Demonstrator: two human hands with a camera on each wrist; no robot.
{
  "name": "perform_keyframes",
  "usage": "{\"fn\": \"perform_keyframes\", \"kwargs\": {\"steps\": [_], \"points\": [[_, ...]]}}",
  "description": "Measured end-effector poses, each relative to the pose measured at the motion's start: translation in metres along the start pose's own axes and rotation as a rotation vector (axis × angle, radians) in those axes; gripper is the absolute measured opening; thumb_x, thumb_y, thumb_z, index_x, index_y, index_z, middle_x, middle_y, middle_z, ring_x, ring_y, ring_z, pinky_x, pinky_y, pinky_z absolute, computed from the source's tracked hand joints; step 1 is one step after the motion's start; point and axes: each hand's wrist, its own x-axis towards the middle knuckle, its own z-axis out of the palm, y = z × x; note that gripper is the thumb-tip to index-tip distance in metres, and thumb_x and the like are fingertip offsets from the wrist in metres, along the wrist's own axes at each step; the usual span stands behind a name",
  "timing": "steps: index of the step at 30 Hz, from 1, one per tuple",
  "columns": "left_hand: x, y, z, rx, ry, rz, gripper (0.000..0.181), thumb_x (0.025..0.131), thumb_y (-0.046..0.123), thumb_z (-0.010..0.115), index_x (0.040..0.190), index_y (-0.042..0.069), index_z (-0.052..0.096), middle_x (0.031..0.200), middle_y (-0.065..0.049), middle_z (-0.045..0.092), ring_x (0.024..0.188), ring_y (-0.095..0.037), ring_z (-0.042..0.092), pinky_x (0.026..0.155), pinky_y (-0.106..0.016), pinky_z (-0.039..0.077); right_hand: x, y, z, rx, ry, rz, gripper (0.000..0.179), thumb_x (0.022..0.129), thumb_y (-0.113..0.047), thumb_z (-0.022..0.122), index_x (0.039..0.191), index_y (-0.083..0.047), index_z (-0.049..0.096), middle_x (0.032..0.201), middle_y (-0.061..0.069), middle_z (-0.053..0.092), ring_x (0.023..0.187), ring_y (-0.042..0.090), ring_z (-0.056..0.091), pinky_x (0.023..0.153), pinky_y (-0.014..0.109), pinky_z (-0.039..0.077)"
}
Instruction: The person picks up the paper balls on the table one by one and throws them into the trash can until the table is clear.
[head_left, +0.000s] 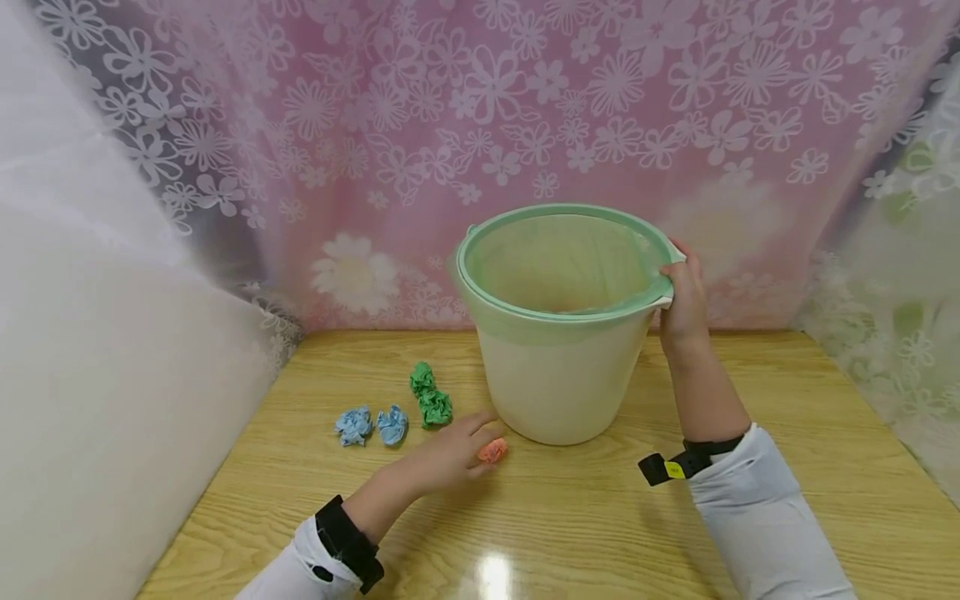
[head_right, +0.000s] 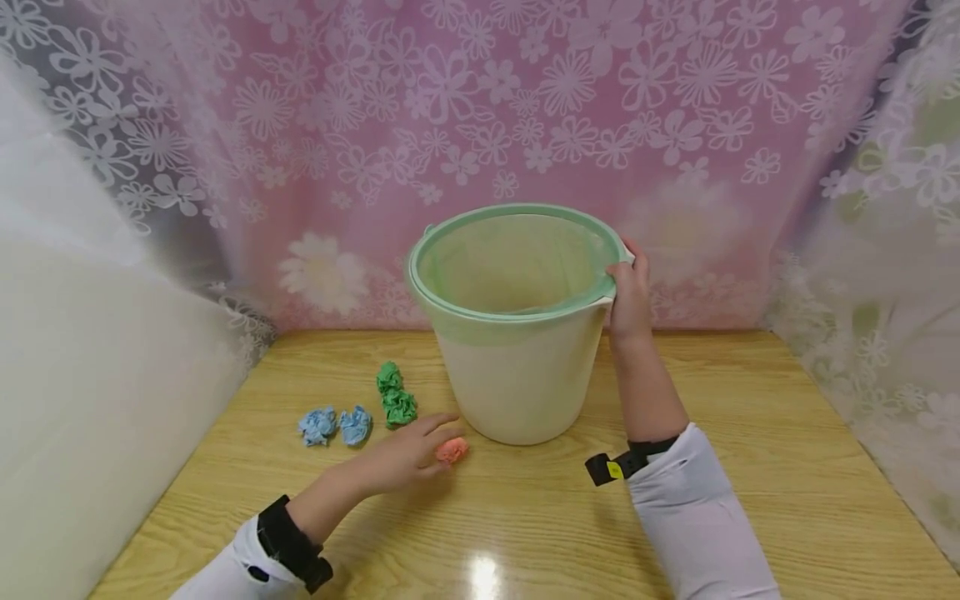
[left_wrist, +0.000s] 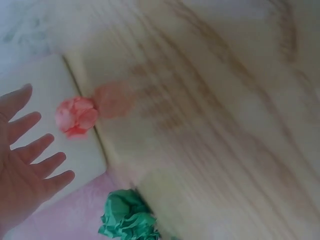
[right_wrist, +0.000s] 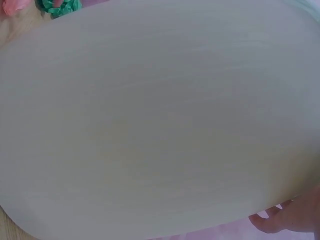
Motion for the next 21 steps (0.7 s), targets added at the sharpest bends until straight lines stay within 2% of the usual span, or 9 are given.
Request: {"fn": "perform_keyframes", "kwargs": {"steps": [5,8,15,21], "points": [[0.005,0.001,0.005,-0.015,-0.095,-0.022,0.054,0.090,0.031,0.056,0.138,0.014,0.037,0.143,-0.012,0.035,0.129,-0.025,0.031,0.105,-0.040,0.032,0.000,-0.001,0.000,0.007,0.003,0.003,0.051,0.085,-0.013,0.034,0.136,-0.006,0.031,0.113,0.001,0.043,0.087,0.011,0.045,0.077,0.021,0.038],[0.007,0.002,0.009,-0.008,-0.126,-0.024,0.055,0.089,0.032,0.057,0.138,0.015,0.038,0.142,-0.011,0.037,0.129,-0.024,0.032,0.106,-0.040,0.031,0.000,0.000,-0.001,0.006,-0.002,0.003,0.051,0.086,-0.014,0.034,0.136,-0.006,0.030,0.113,0.001,0.042,0.087,0.011,0.044,0.078,0.021,0.038],[0.013,0.001,0.016,0.027,-0.142,-0.027,0.053,0.088,0.032,0.059,0.136,0.017,0.041,0.141,-0.009,0.037,0.128,-0.023,0.032,0.105,-0.040,0.032,0.000,0.001,-0.001,-0.013,-0.005,-0.007,0.051,0.086,-0.015,0.034,0.136,-0.007,0.031,0.114,0.001,0.042,0.089,0.012,0.044,0.081,0.023,0.036],[0.015,0.000,0.019,-0.005,-0.148,-0.026,0.050,0.087,0.029,0.061,0.133,0.018,0.044,0.129,-0.005,0.046,0.117,-0.018,0.042,0.097,-0.032,0.040,0.001,0.002,-0.004,-0.022,-0.019,0.000,0.051,0.086,-0.017,0.034,0.136,-0.009,0.030,0.114,0.002,0.041,0.083,0.011,0.045,0.074,0.020,0.039]]}}
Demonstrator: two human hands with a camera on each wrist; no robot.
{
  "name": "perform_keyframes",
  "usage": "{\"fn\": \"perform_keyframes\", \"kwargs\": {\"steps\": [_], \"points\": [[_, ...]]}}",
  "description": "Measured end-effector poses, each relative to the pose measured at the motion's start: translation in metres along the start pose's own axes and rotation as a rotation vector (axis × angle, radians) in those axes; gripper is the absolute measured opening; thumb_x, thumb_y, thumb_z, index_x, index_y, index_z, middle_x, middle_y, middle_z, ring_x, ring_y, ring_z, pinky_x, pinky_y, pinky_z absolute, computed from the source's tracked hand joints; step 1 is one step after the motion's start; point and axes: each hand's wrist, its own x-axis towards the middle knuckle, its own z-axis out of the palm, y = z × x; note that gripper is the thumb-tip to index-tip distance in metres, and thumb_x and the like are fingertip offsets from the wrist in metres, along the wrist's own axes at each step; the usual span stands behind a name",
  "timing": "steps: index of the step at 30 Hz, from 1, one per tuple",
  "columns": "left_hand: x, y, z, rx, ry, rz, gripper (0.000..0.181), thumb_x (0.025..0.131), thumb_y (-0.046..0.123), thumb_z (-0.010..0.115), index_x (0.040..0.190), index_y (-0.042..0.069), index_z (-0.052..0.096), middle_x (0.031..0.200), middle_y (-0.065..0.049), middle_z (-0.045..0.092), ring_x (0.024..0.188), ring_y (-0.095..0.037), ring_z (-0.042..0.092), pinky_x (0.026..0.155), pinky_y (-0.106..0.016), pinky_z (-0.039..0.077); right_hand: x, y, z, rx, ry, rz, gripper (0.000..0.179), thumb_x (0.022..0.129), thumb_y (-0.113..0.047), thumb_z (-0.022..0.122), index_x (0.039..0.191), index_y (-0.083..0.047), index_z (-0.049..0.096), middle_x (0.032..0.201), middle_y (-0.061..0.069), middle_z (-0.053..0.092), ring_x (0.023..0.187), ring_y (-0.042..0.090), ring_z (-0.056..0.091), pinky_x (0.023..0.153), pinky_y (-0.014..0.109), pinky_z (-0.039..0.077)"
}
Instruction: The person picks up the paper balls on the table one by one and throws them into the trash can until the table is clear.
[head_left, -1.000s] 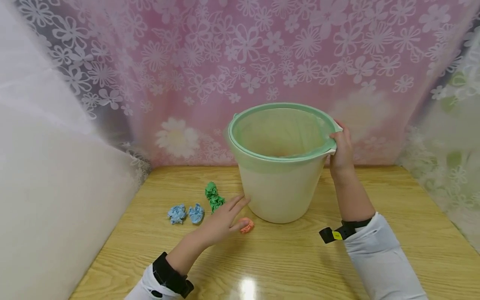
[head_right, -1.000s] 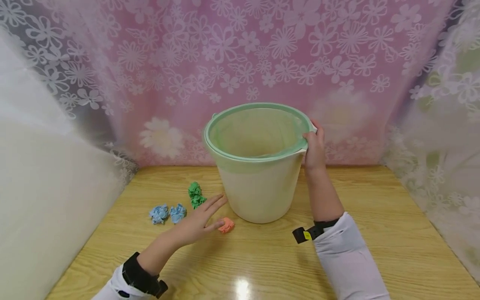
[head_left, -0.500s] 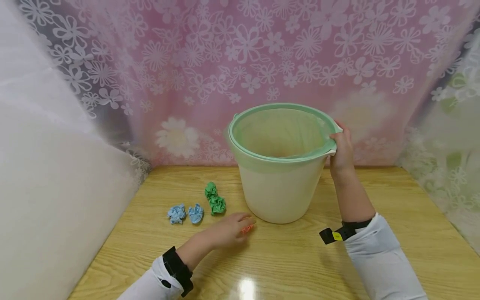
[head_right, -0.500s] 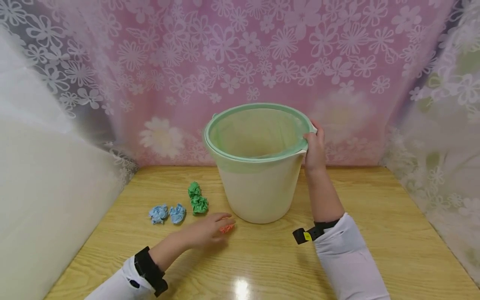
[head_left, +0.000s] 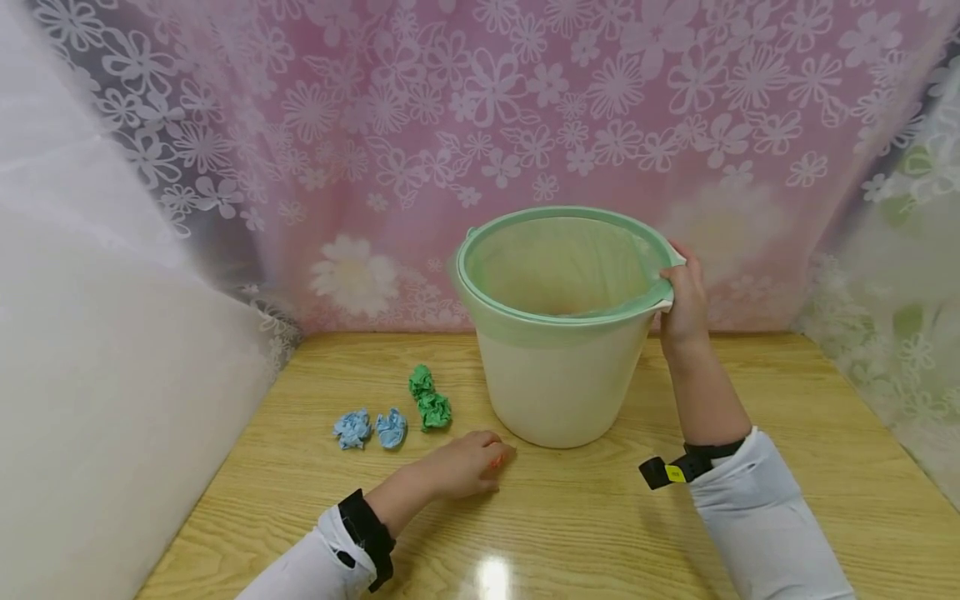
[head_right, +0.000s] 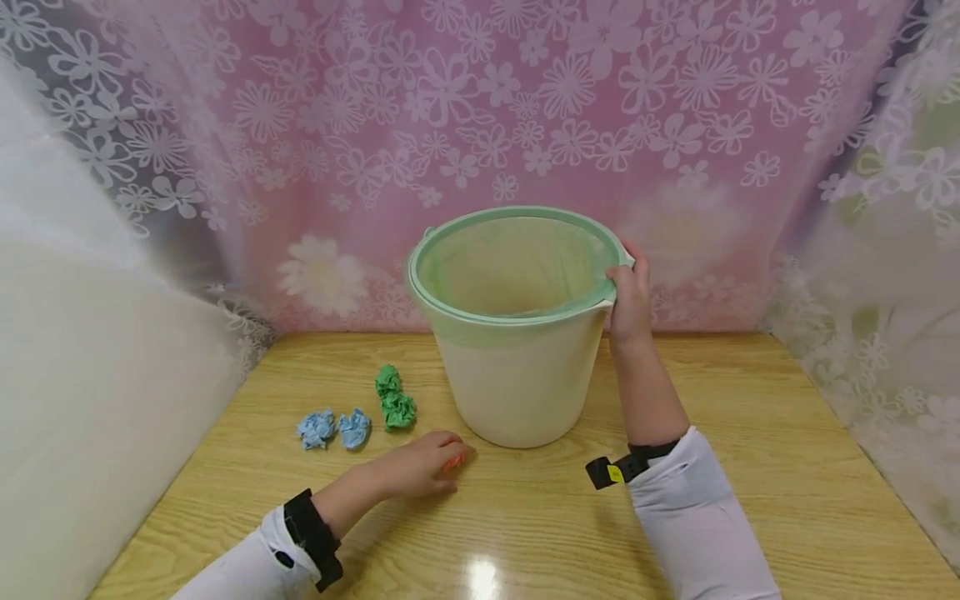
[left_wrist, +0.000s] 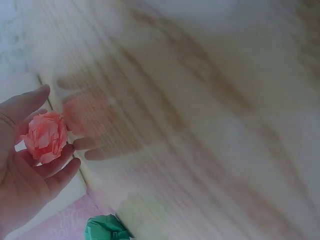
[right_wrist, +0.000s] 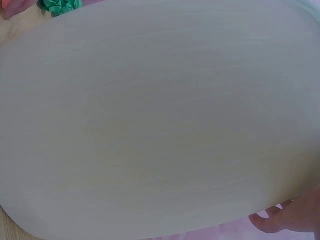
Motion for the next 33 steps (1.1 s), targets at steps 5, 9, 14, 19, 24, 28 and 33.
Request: {"fn": "perform_keyframes", "kwargs": {"steps": [5,9,14,19,24,28,33], "points": [[0.002,-0.002,0.004,-0.007,-0.017,0.011,0.037,0.087,0.025,0.061,0.122,0.018,0.053,0.122,-0.002,0.048,0.112,-0.015,0.043,0.094,-0.028,0.040,-0.002,0.001,-0.002,-0.009,0.001,0.013,0.051,0.086,-0.017,0.034,0.137,-0.010,0.029,0.114,0.002,0.041,0.081,0.010,0.045,0.073,0.019,0.039],[0.002,-0.002,0.004,-0.027,-0.015,0.009,0.027,0.087,0.022,0.062,0.113,0.019,0.058,0.117,0.000,0.049,0.108,-0.013,0.044,0.091,-0.026,0.042,-0.002,0.002,-0.002,-0.018,0.002,0.003,0.051,0.086,-0.017,0.035,0.136,-0.009,0.030,0.113,0.002,0.042,0.085,0.013,0.045,0.078,0.023,0.037],[0.001,-0.002,0.002,-0.030,-0.003,0.007,0.019,0.086,0.021,0.063,0.105,0.021,0.059,0.107,0.003,0.050,0.101,-0.010,0.046,0.085,-0.023,0.043,0.001,0.002,-0.001,-0.016,0.004,-0.016,0.052,0.086,-0.017,0.034,0.137,-0.008,0.029,0.113,0.002,0.041,0.086,0.015,0.044,0.079,0.024,0.037],[0.000,-0.001,0.001,-0.030,-0.009,-0.011,0.016,0.085,0.021,0.064,0.101,0.022,0.060,0.098,0.006,0.050,0.092,-0.007,0.048,0.081,-0.022,0.044,0.001,0.001,0.000,-0.013,0.007,-0.009,0.051,0.086,-0.017,0.035,0.137,-0.009,0.030,0.115,0.002,0.041,0.089,0.015,0.044,0.079,0.024,0.037],[-0.001,-0.003,-0.002,-0.048,-0.020,-0.028,0.016,0.085,0.021,0.063,0.101,0.024,0.060,0.097,0.006,0.051,0.089,-0.005,0.048,0.076,-0.021,0.045,0.001,0.001,0.000,-0.010,0.011,-0.015,0.051,0.086,-0.016,0.034,0.136,-0.009,0.030,0.113,0.002,0.042,0.086,0.014,0.045,0.078,0.023,0.038],[-0.003,-0.003,-0.005,-0.067,-0.005,-0.046,0.017,0.087,0.020,0.062,0.103,0.023,0.060,0.101,0.004,0.053,0.089,-0.006,0.049,0.076,-0.022,0.046,0.001,0.001,0.001,-0.004,0.013,-0.022,0.050,0.086,-0.016,0.035,0.135,-0.009,0.031,0.113,0.002,0.043,0.087,0.014,0.045,0.077,0.023,0.039],[-0.004,-0.001,-0.010,-0.091,0.022,-0.074,0.018,0.089,0.021,0.058,0.107,0.019,0.057,0.105,0.001,0.054,0.090,-0.008,0.051,0.077,-0.023,0.047,0.000,0.000,0.001,0.000,0.017,-0.011,0.049,0.086,-0.016,0.035,0.135,-0.010,0.032,0.113,0.002,0.042,0.089,0.014,0.044,0.077,0.022,0.039]]}}
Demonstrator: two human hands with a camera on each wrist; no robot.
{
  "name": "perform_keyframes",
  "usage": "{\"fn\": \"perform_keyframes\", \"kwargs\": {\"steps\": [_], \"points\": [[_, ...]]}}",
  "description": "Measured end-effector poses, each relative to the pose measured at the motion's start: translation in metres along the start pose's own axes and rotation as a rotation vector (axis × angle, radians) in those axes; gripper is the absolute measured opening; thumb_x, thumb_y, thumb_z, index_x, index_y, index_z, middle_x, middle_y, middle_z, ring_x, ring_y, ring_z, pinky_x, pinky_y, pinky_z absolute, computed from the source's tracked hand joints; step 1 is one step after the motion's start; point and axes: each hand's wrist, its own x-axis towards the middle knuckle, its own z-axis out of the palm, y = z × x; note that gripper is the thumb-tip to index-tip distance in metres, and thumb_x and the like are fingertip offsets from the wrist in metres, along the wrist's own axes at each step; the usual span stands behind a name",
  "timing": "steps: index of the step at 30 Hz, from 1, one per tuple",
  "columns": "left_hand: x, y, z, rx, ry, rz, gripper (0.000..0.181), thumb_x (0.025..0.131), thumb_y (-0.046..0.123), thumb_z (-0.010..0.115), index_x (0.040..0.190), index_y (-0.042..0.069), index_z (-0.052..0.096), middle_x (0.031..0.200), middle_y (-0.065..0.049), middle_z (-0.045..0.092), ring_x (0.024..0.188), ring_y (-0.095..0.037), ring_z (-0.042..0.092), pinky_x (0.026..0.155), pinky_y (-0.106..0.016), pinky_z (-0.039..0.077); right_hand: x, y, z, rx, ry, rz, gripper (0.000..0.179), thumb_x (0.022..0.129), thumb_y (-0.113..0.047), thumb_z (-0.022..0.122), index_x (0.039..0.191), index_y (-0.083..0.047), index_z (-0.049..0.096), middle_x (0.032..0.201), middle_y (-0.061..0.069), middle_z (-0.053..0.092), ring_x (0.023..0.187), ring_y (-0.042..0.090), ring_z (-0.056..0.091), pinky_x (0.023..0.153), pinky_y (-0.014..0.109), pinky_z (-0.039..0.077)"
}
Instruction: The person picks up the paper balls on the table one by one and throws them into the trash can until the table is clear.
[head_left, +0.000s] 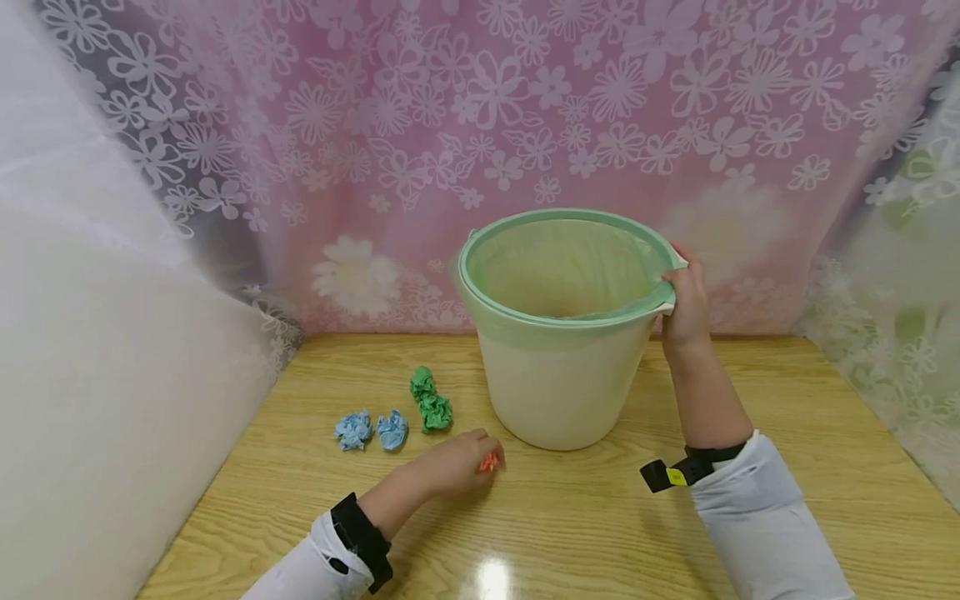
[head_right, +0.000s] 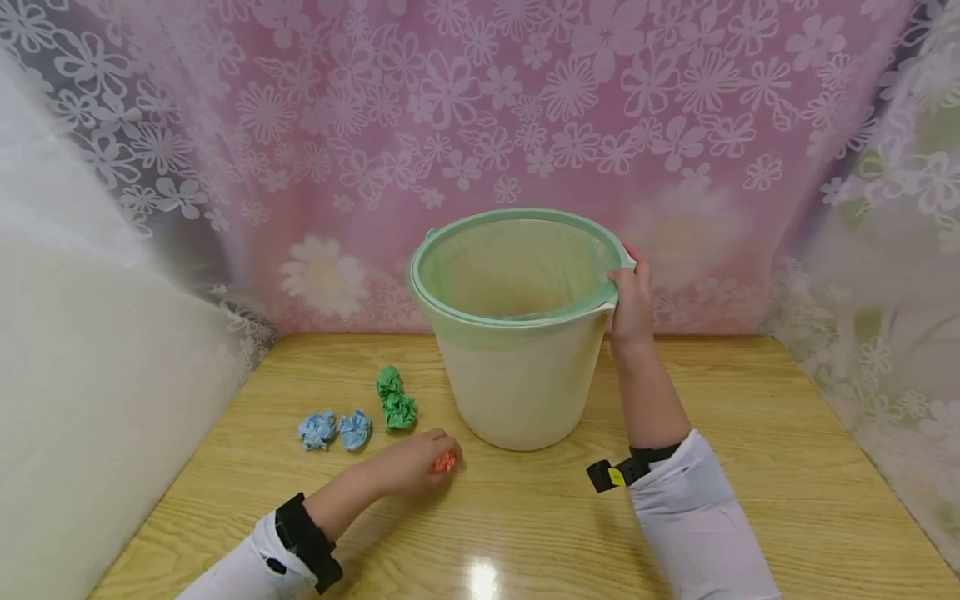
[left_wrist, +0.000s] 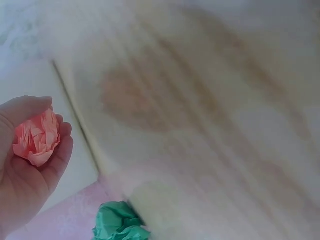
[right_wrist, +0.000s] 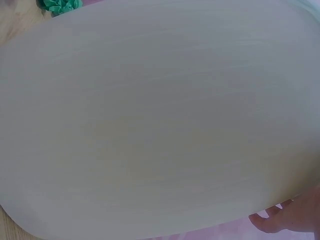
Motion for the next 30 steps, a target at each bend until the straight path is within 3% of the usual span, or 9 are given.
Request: {"fn": "perform_keyframes", "kwargs": {"steps": [8,14,21,27,30], "points": [[0.002,0.003,-0.014,0.000,0.053,-0.013,0.019,0.086,0.017,0.060,0.105,0.015,0.056,0.102,-0.001,0.054,0.084,-0.009,0.050,0.070,-0.022,0.046,-0.001,0.000,0.001,0.021,-0.012,-0.002,0.048,0.086,-0.016,0.035,0.133,-0.009,0.031,0.111,0.002,0.044,0.087,0.013,0.045,0.079,0.022,0.038],[0.001,0.006,-0.035,-0.022,0.117,0.027,0.022,0.087,0.015,0.060,0.108,0.012,0.055,0.106,-0.004,0.055,0.088,-0.012,0.053,0.072,-0.024,0.047,-0.001,0.000,0.002,0.024,-0.004,-0.001,0.047,0.087,-0.015,0.035,0.133,-0.009,0.032,0.112,0.003,0.043,0.084,0.013,0.045,0.077,0.022,0.039],[-0.012,0.004,-0.067,-0.120,0.279,0.052,0.023,0.088,0.015,0.058,0.110,0.014,0.054,0.107,-0.003,0.054,0.090,-0.012,0.052,0.074,-0.028,0.048,-0.002,0.004,0.002,0.006,0.010,0.033,0.048,0.085,-0.016,0.035,0.133,-0.010,0.033,0.114,0.001,0.043,0.090,0.011,0.044,0.079,0.022,0.037],[-0.018,0.008,-0.097,-0.139,0.445,0.093,0.022,0.087,0.011,0.058,0.108,0.010,0.054,0.107,-0.005,0.054,0.094,-0.015,0.051,0.077,-0.032,0.049,-0.001,0.002,0.002,0.020,-0.002,0.005,0.047,0.086,-0.016,0.035,0.132,-0.009,0.032,0.112,0.002,0.042,0.089,0.011,0.043,0.079,0.022,0.037],[-0.022,0.012,-0.110,-0.163,0.491,0.104,0.022,0.086,0.010,0.058,0.108,0.008,0.054,0.106,-0.007,0.052,0.092,-0.016,0.051,0.074,-0.032,0.049,0.000,0.000,0.003,0.001,0.003,-0.005,0.047,0.086,-0.017,0.034,0.133,-0.009,0.033,0.113,0.002,0.042,0.089,0.012,0.043,0.080,0.023,0.036]]}}
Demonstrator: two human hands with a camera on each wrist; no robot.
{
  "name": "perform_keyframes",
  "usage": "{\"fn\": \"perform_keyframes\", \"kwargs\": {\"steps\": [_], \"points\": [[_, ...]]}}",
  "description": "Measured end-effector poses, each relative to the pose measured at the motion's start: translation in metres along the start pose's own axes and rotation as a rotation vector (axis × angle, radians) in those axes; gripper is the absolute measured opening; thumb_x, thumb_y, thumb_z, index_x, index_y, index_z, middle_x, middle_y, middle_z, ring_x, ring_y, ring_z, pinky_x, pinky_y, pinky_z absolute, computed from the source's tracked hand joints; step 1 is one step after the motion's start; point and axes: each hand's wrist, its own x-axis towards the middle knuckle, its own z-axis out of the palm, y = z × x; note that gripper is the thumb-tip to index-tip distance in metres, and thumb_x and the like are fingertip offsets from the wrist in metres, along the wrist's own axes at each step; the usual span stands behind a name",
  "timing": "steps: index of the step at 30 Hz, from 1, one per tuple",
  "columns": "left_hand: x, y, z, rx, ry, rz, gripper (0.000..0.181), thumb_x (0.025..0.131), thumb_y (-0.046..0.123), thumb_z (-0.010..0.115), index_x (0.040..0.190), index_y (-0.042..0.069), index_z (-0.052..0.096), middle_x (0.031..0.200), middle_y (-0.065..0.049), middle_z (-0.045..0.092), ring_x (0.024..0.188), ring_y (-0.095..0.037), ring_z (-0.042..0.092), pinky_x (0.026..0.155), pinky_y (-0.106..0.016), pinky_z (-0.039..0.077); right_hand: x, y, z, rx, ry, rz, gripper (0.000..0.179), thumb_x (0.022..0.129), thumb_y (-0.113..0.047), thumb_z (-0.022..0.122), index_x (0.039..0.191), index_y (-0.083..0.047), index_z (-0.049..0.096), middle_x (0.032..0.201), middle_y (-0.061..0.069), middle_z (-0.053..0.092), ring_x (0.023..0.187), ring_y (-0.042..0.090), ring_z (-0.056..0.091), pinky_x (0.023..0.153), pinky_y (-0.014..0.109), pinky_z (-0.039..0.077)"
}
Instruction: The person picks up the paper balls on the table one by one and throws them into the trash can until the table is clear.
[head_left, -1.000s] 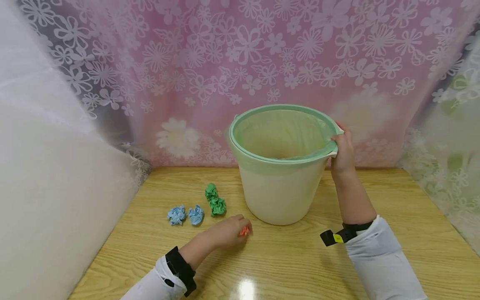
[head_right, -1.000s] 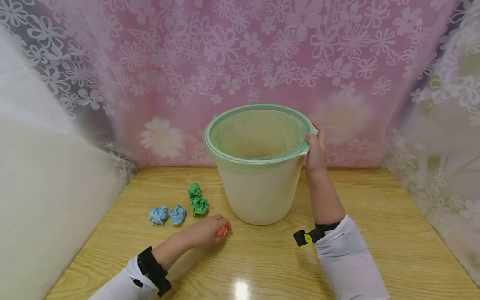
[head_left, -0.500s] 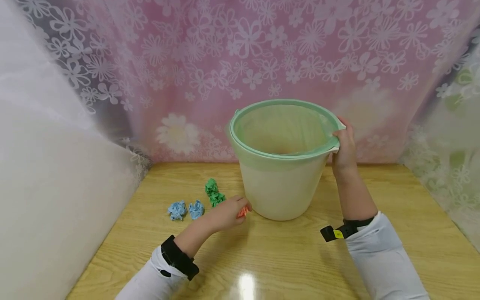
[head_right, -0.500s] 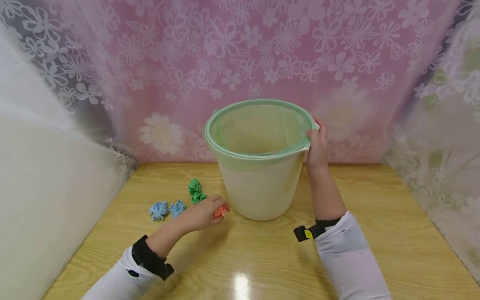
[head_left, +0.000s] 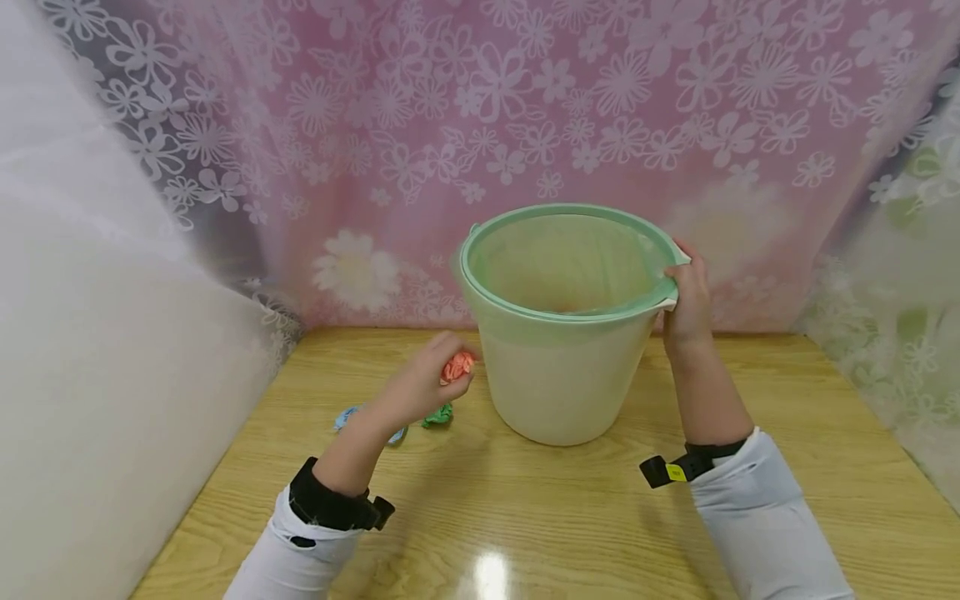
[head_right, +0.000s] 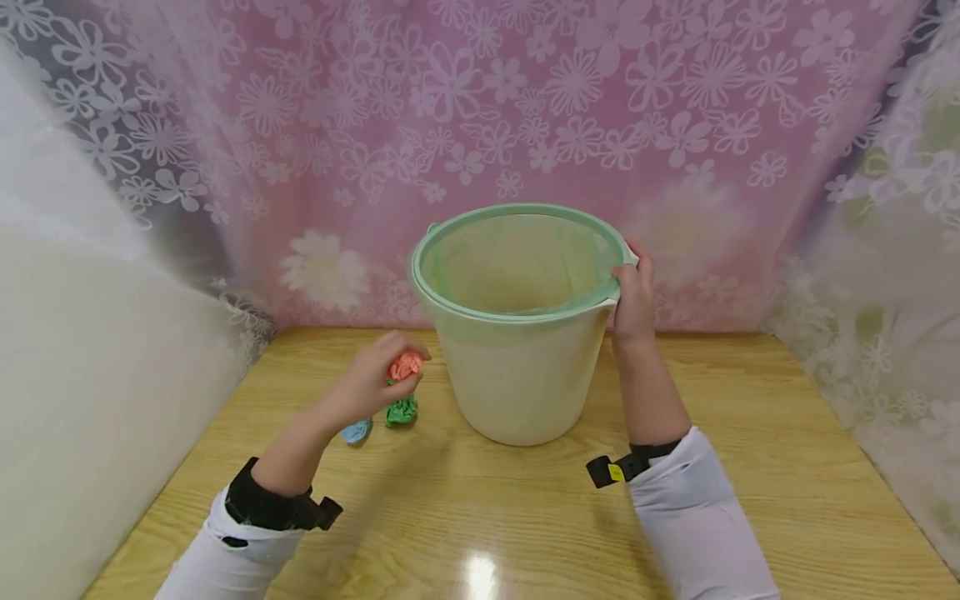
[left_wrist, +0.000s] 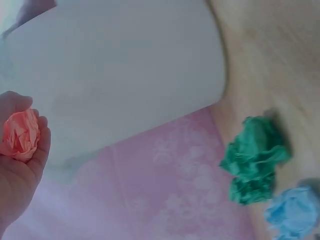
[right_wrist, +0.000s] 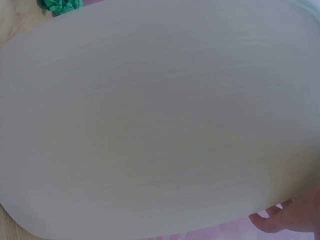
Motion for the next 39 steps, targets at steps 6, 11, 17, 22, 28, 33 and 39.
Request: {"fn": "perform_keyframes", "kwargs": {"steps": [6,11,17,22,28,33,39], "points": [[0.005,0.008,-0.014,-0.048,0.131,0.052,0.023,0.083,0.006,0.058,0.106,0.007,0.055,0.106,-0.009,0.053,0.086,-0.016,0.048,0.064,-0.027,0.048,-0.001,0.001,-0.001,0.001,-0.009,0.007,0.048,0.086,-0.017,0.036,0.133,-0.009,0.033,0.112,0.002,0.043,0.088,0.013,0.044,0.080,0.023,0.037],[0.013,0.017,-0.023,-0.056,0.259,0.073,0.022,0.084,0.009,0.059,0.105,0.008,0.056,0.104,-0.006,0.054,0.085,-0.013,0.049,0.063,-0.026,0.049,-0.002,0.001,-0.001,0.025,-0.021,0.010,0.048,0.086,-0.015,0.035,0.133,-0.008,0.032,0.112,0.001,0.043,0.088,0.012,0.043,0.079,0.023,0.037],[0.030,0.029,-0.031,-0.099,0.369,0.070,0.021,0.084,0.014,0.058,0.105,0.010,0.056,0.105,-0.005,0.054,0.083,-0.013,0.049,0.061,-0.027,0.048,-0.003,0.001,-0.001,-0.001,-0.012,0.002,0.048,0.086,-0.015,0.034,0.133,-0.008,0.031,0.112,0.001,0.042,0.088,0.012,0.043,0.079,0.022,0.037],[0.046,0.036,-0.035,-0.142,0.386,0.039,0.024,0.084,0.013,0.057,0.107,0.010,0.055,0.105,-0.006,0.053,0.077,-0.014,0.047,0.054,-0.025,0.047,-0.003,0.000,-0.002,-0.010,-0.010,0.010,0.048,0.087,-0.016,0.034,0.135,-0.009,0.030,0.113,0.001,0.042,0.090,0.013,0.043,0.081,0.023,0.037],[0.068,0.043,-0.038,-0.192,0.386,-0.013,0.027,0.085,0.013,0.057,0.111,0.008,0.054,0.107,-0.007,0.051,0.076,-0.014,0.048,0.055,-0.024,0.048,-0.003,0.000,-0.002,-0.006,-0.012,0.024,0.049,0.088,-0.017,0.034,0.136,-0.010,0.029,0.116,0.001,0.040,0.092,0.012,0.043,0.082,0.024,0.036],[0.090,0.048,-0.042,-0.214,0.366,-0.039,0.028,0.087,0.016,0.056,0.113,0.010,0.052,0.112,-0.006,0.050,0.079,-0.013,0.049,0.058,-0.023,0.049,-0.003,-0.001,-0.002,0.007,-0.013,0.020,0.049,0.088,-0.015,0.034,0.135,-0.008,0.029,0.116,0.001,0.040,0.092,0.011,0.042,0.082,0.023,0.035],[0.110,0.051,-0.043,-0.138,0.283,-0.034,0.032,0.090,0.019,0.055,0.121,0.011,0.050,0.119,-0.007,0.049,0.089,-0.013,0.048,0.066,-0.022,0.049,0.000,-0.001,-0.001,0.035,-0.010,0.017,0.049,0.087,-0.013,0.034,0.136,-0.007,0.028,0.115,0.001,0.040,0.090,0.012,0.043,0.080,0.022,0.036]]}}
